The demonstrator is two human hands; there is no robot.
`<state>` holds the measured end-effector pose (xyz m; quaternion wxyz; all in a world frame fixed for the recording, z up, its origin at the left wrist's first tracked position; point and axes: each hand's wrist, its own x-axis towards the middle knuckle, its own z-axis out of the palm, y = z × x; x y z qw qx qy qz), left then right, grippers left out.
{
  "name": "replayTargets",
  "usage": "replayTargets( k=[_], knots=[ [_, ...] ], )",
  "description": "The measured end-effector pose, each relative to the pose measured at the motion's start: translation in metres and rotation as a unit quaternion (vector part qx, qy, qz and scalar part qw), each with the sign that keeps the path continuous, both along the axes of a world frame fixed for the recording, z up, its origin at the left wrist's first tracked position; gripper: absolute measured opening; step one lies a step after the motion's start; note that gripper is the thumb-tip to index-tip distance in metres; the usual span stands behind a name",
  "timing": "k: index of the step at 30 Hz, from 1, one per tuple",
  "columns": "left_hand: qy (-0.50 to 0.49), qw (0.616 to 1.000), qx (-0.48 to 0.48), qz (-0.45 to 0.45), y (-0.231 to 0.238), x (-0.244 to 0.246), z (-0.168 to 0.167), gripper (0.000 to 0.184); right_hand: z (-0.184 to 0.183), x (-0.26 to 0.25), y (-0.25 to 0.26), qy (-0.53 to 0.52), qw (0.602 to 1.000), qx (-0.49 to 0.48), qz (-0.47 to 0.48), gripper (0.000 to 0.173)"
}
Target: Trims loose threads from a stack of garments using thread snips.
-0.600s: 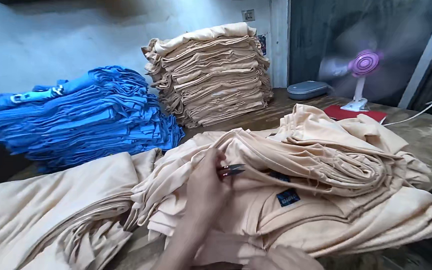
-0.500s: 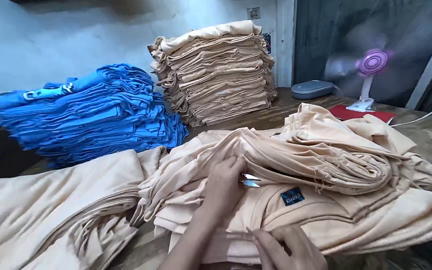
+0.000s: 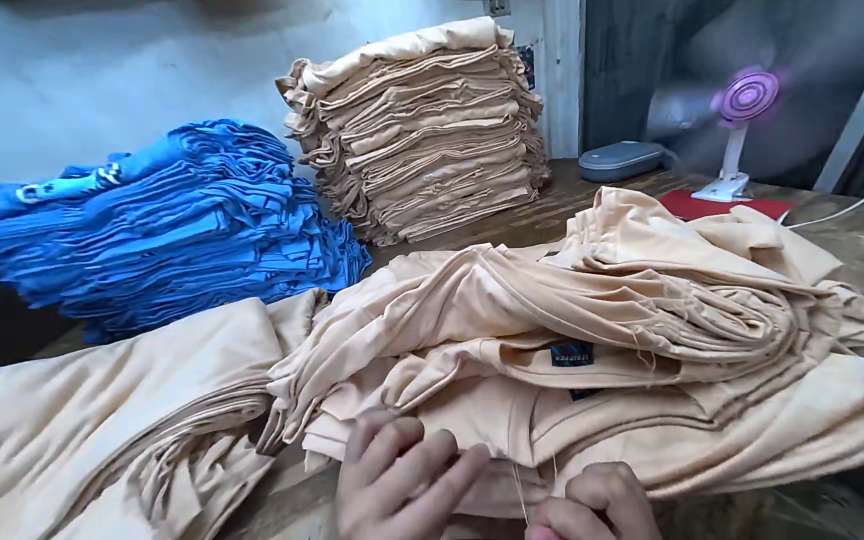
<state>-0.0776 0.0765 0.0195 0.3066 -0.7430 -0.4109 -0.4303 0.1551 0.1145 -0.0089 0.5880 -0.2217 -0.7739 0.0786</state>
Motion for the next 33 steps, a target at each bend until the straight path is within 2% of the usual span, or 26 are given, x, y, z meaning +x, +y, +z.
replayTargets(
  k=[4, 7, 10, 12, 14, 16, 18, 19, 20, 22, 23, 24, 27, 28, 31, 33],
  knots=[
    [0.094, 0.995, 0.039, 0.012, -0.001, 0.010, -0.003, 0.023, -0.001, -0.005, -0.004, 0.015, 1.000, -0.002, 0.014, 0.019],
    [0.107, 0.993, 0.052, 0.011, 0.005, 0.008, -0.005, 0.021, -0.002, 0.001, -0.005, 0.005, 0.999, 0.015, 0.036, 0.022],
    [0.018, 1.000, -0.018, 0.009, 0.000, 0.009, 0.003, 0.024, 0.005, 0.010, -0.005, -0.017, 0.999, 0.001, -0.033, 0.037],
    [-0.075, 0.994, -0.077, -0.001, -0.001, 0.014, 0.012, 0.024, 0.017, 0.006, -0.004, -0.058, 0.990, -0.053, -0.120, 0.030],
    [-0.153, 0.981, -0.122, 0.013, 0.001, 0.021, 0.020, 0.017, 0.022, -0.006, 0.003, -0.115, 0.979, -0.054, -0.160, 0.029],
    [-0.228, 0.949, -0.215, 0.031, 0.004, 0.031, 0.028, 0.024, 0.016, -0.018, 0.008, -0.074, 0.990, -0.004, -0.118, 0.009],
    [-0.287, 0.884, -0.368, -0.003, 0.007, 0.035, 0.034, 0.018, 0.011, -0.025, 0.011, 0.000, 0.998, 0.041, -0.042, 0.005],
    [-0.318, 0.856, -0.407, -0.037, 0.010, 0.036, 0.035, 0.016, 0.009, -0.026, 0.012, 0.026, 0.999, 0.042, -0.010, 0.004],
    [-0.351, 0.840, -0.409, -0.064, 0.011, 0.038, 0.034, 0.013, 0.009, -0.026, 0.013, 0.052, 0.998, 0.019, 0.013, 0.004],
    [-0.427, 0.814, -0.378, -0.106, 0.009, 0.041, 0.032, 0.007, 0.012, -0.025, 0.012, 0.097, 0.993, -0.064, 0.021, 0.020],
    [-0.454, 0.803, -0.368, -0.118, 0.008, 0.042, 0.032, 0.007, 0.016, -0.023, 0.012, 0.104, 0.989, -0.107, 0.013, 0.022],
    [-0.471, 0.794, -0.362, -0.128, 0.008, 0.043, 0.032, 0.010, 0.019, -0.021, 0.011, 0.098, 0.985, -0.145, 0.005, 0.021],
    [-0.469, 0.790, -0.362, -0.157, 0.007, 0.045, 0.026, 0.012, 0.023, -0.027, 0.009, 0.039, 0.982, -0.183, -0.039, 0.048],
    [-0.466, 0.790, -0.362, -0.166, 0.007, 0.045, 0.025, 0.012, 0.019, -0.032, 0.012, 0.046, 0.986, -0.153, -0.048, 0.043],
    [-0.451, 0.796, -0.366, -0.170, 0.004, 0.044, 0.022, 0.010, 0.003, -0.038, 0.018, 0.148, 0.989, -0.028, -0.015, 0.008],
    [-0.427, 0.819, -0.357, -0.141, -0.001, 0.042, 0.022, 0.010, -0.001, -0.032, 0.013, 0.169, 0.985, -0.021, 0.007, 0.004]
  ],
)
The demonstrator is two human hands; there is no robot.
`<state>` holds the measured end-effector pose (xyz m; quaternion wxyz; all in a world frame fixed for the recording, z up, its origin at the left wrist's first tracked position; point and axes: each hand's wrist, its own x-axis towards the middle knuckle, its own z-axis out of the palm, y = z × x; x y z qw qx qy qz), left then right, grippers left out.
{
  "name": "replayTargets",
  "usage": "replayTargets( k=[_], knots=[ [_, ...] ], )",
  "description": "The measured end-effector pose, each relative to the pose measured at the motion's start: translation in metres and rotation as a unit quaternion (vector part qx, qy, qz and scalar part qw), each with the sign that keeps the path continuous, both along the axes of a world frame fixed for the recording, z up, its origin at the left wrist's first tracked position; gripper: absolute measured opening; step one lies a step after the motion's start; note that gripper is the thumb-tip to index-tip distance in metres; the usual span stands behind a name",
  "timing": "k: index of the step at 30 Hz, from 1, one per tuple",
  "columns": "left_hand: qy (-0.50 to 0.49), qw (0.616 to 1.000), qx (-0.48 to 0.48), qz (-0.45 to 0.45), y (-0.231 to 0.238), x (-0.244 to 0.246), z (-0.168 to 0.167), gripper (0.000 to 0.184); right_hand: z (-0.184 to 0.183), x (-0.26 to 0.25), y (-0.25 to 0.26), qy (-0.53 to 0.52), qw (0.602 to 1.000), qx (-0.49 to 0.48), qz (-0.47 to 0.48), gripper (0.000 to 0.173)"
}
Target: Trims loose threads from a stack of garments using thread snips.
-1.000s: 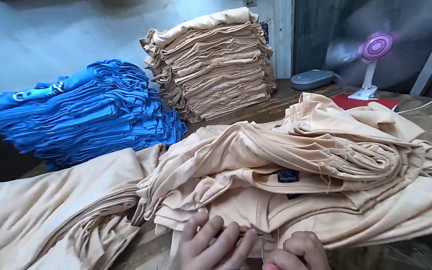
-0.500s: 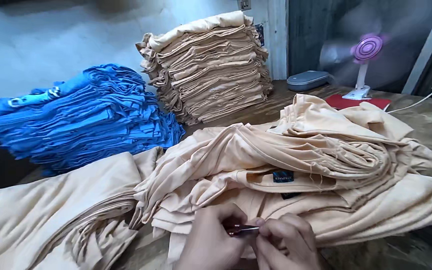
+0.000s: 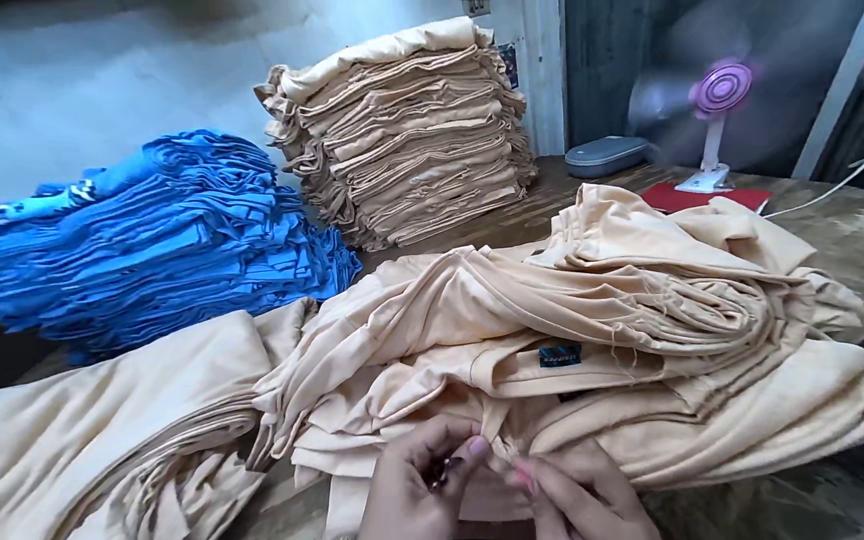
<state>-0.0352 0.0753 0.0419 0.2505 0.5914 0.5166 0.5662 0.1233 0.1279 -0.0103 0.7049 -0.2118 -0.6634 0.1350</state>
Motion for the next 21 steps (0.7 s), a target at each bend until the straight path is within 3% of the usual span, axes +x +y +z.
replayTargets(
  k=[2, 4, 8, 12, 21],
  knots=[
    [0.079, 0.995, 0.034, 0.050, -0.009, -0.002, 0.000, 0.020, -0.002, 0.006, -0.007, 0.016, 0.999, -0.026, 0.014, 0.004],
    [0.215, 0.966, 0.095, 0.106, -0.016, -0.007, -0.001, 0.031, -0.004, 0.011, -0.011, 0.025, 0.999, -0.044, 0.014, 0.006],
    [0.368, 0.896, 0.196, 0.156, -0.020, 0.001, -0.004, 0.023, -0.008, 0.012, -0.016, 0.032, 0.998, -0.053, 0.024, 0.009],
    [0.399, 0.867, 0.238, 0.181, -0.010, 0.007, -0.012, 0.012, -0.008, 0.009, -0.017, 0.024, 0.998, -0.051, 0.026, 0.009],
    [0.397, 0.873, 0.224, 0.173, -0.008, 0.002, -0.004, 0.016, -0.005, 0.015, -0.016, 0.018, 0.996, -0.072, 0.045, 0.010]
  ],
)
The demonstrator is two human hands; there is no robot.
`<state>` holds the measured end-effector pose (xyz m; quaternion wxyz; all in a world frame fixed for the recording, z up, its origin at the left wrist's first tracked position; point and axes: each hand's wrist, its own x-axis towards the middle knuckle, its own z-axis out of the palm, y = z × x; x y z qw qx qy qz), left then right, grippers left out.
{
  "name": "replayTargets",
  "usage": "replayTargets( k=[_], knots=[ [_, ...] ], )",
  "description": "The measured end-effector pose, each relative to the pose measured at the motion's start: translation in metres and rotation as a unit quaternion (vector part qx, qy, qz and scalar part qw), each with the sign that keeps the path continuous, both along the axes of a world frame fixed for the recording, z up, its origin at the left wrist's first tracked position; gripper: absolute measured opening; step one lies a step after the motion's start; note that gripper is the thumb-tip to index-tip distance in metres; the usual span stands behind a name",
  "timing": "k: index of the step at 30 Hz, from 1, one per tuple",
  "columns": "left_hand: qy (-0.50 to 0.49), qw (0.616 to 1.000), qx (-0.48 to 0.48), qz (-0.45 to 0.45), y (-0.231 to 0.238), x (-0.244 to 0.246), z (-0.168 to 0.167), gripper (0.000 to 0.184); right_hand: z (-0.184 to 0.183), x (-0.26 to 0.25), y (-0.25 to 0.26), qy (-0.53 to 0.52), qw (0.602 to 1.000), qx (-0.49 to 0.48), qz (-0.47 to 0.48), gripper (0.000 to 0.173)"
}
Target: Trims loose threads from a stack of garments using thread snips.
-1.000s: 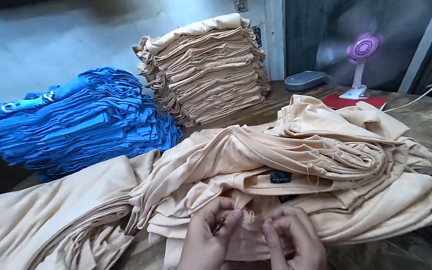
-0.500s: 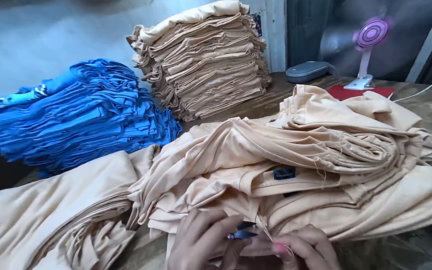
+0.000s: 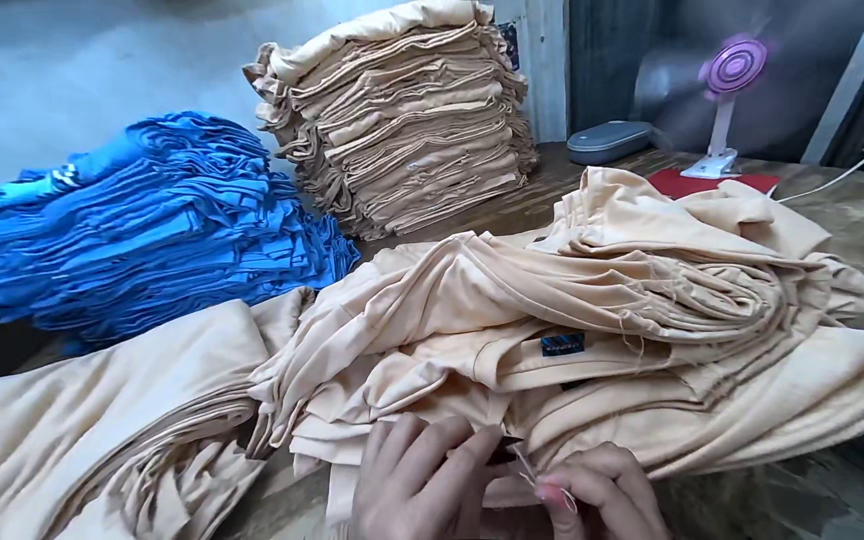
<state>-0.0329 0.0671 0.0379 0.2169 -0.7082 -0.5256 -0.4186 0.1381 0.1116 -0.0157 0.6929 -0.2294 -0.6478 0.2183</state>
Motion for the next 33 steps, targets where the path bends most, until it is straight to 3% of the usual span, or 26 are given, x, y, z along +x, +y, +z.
replayTargets(
  k=[5, 8, 10, 12, 16, 22, 25, 30, 32, 33],
  knots=[
    [0.012, 1.000, -0.020, 0.016, 0.003, -0.001, 0.005, 0.015, -0.004, 0.007, -0.003, -0.063, 0.997, 0.042, -0.003, 0.008],
    [0.017, 0.994, -0.094, -0.058, 0.016, -0.014, 0.005, 0.034, -0.004, 0.016, -0.004, -0.192, 0.976, 0.059, -0.084, 0.013],
    [-0.004, 0.986, -0.112, -0.125, 0.035, -0.027, -0.003, 0.022, 0.000, 0.015, -0.005, -0.262, 0.954, 0.052, -0.134, 0.019],
    [-0.080, 0.967, -0.175, -0.167, 0.047, -0.038, 0.002, 0.021, 0.005, 0.014, -0.002, -0.300, 0.941, 0.060, -0.145, 0.021],
    [-0.275, 0.877, -0.311, -0.241, 0.055, -0.048, 0.024, 0.035, 0.031, 0.030, 0.000, -0.389, 0.919, 0.049, -0.035, 0.048],
    [-0.254, 0.858, -0.329, -0.302, 0.053, -0.049, 0.022, 0.032, 0.049, 0.014, 0.007, -0.279, 0.951, 0.027, -0.129, 0.017],
    [-0.245, 0.859, -0.323, -0.312, 0.051, -0.045, 0.020, 0.032, 0.036, -0.007, 0.019, -0.205, 0.958, 0.097, -0.176, 0.011],
    [-0.228, 0.858, -0.327, -0.324, 0.050, -0.044, 0.017, 0.030, 0.020, -0.016, 0.039, -0.145, 0.962, 0.192, -0.129, 0.012],
    [-0.238, 0.878, -0.279, -0.307, 0.047, -0.043, 0.013, 0.018, 0.019, -0.010, 0.034, -0.148, 0.964, 0.191, -0.112, 0.007],
    [-0.246, 0.897, -0.235, -0.282, 0.043, -0.040, 0.011, 0.021, 0.018, -0.008, 0.031, -0.152, 0.965, 0.186, -0.108, 0.006]
  ],
)
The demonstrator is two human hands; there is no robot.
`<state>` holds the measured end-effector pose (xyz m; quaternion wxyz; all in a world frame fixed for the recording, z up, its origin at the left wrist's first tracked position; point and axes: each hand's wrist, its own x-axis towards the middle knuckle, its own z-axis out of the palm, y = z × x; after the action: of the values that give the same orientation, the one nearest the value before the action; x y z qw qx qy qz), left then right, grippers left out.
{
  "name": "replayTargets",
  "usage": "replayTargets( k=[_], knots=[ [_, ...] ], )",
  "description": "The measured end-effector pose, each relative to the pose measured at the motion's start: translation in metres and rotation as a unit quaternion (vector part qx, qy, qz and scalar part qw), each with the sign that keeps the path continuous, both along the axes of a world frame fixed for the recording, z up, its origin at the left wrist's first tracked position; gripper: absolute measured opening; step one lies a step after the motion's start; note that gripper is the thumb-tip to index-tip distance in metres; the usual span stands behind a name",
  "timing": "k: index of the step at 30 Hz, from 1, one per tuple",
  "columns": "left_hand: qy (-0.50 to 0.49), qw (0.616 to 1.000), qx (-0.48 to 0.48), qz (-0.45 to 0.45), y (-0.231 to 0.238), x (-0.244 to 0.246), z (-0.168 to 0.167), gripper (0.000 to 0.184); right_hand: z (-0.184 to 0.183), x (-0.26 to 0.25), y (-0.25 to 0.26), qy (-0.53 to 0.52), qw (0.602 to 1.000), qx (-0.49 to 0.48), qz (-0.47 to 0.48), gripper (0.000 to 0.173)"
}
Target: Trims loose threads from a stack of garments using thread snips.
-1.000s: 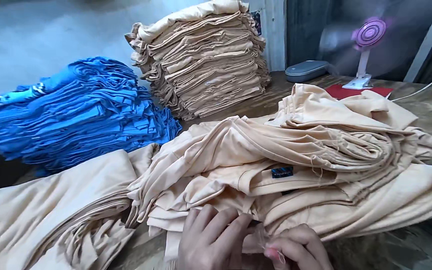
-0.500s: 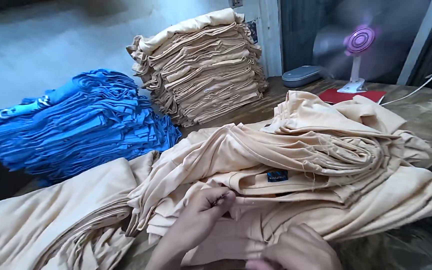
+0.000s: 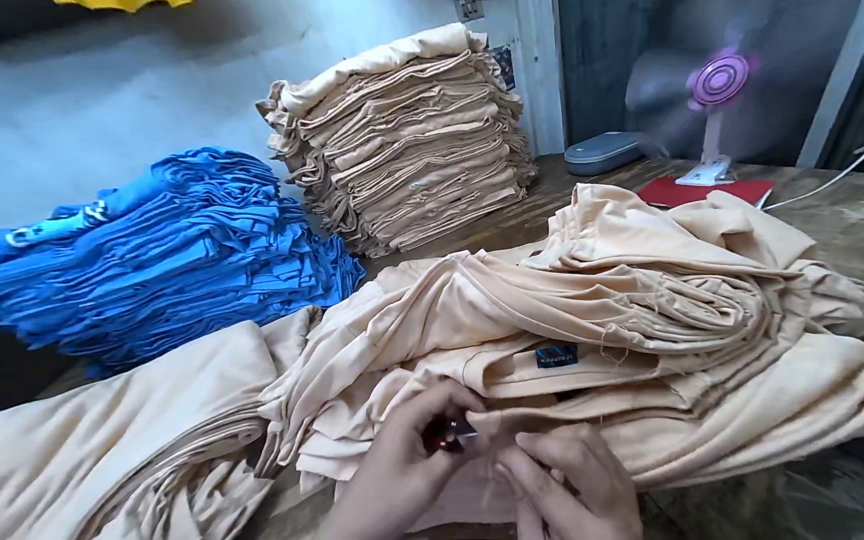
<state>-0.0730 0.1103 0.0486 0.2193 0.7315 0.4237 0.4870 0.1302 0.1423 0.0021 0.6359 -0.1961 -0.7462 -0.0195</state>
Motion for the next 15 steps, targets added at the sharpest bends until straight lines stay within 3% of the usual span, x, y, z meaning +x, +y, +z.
replayTargets(
  k=[2, 7, 11, 15],
  knots=[
    [0.035, 0.991, 0.084, 0.098, -0.013, 0.003, -0.006, 0.048, -0.003, 0.004, -0.007, 0.010, 1.000, -0.014, 0.003, 0.007],
    [0.202, 0.901, 0.298, 0.240, -0.039, 0.008, -0.030, 0.025, -0.011, 0.011, -0.019, 0.032, 0.999, -0.017, -0.011, 0.008],
    [0.239, 0.874, 0.337, 0.257, -0.033, 0.019, -0.032, 0.017, -0.017, 0.010, -0.025, 0.015, 1.000, -0.008, -0.002, 0.008],
    [0.213, 0.902, 0.295, 0.232, -0.023, 0.015, -0.026, 0.019, -0.011, 0.028, -0.030, -0.012, 0.999, -0.048, -0.023, 0.007]
  ],
)
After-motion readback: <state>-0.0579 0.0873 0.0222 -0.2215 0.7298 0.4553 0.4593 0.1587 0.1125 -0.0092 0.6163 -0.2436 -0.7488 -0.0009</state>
